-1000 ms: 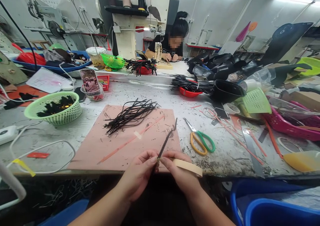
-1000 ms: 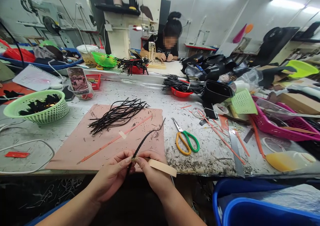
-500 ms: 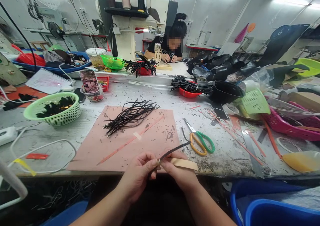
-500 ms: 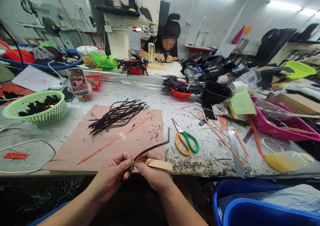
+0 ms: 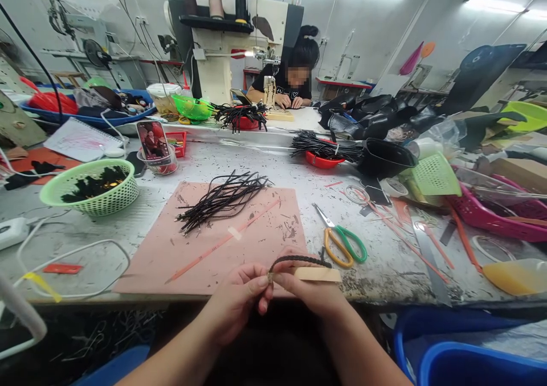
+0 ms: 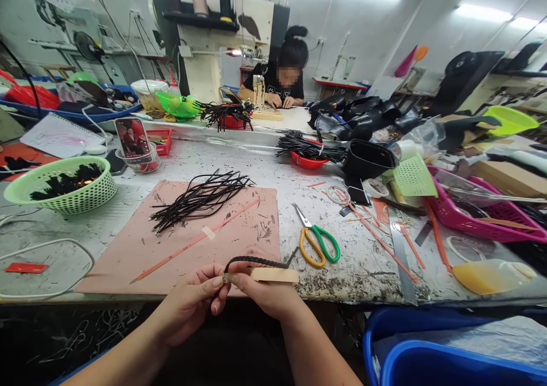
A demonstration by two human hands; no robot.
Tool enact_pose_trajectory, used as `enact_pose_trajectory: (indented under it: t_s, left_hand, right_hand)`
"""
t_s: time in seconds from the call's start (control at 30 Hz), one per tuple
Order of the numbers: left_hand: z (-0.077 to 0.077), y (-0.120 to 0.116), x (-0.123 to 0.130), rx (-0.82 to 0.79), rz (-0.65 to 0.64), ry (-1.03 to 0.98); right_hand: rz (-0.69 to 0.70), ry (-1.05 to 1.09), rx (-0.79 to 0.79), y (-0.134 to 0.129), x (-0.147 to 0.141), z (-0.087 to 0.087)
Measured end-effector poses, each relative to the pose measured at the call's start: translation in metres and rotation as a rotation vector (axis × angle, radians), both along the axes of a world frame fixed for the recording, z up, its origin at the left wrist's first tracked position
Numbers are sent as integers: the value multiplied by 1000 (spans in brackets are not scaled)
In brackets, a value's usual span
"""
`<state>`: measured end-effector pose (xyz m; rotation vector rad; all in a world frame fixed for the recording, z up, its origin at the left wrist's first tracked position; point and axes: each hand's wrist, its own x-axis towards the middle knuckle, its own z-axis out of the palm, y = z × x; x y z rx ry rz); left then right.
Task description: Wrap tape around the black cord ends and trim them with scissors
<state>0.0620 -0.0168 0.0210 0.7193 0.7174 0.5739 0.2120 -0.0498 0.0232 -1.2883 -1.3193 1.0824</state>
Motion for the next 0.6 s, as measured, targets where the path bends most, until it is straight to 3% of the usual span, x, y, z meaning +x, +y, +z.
enact_pose_trajectory:
  t_s: [0.13, 0.27, 0.37, 0.5, 0.6]
  left_hand:
    - [1, 1, -1, -78, -73, 7]
    - [1, 2, -1, -80, -33, 91]
    - [1, 1, -1, 118, 17, 224]
    - [4, 1, -2, 438, -28, 393]
    - [6, 0, -4, 549, -38, 440]
  right_hand:
    - [119, 5, 60, 5, 5, -3]
    - [125, 31, 44, 8, 5, -8]
    - [89, 7, -4, 7, 4, -13]
    - [-40, -165, -28, 5, 1, -13]
    - [-33, -172, -87, 5, 0, -12]
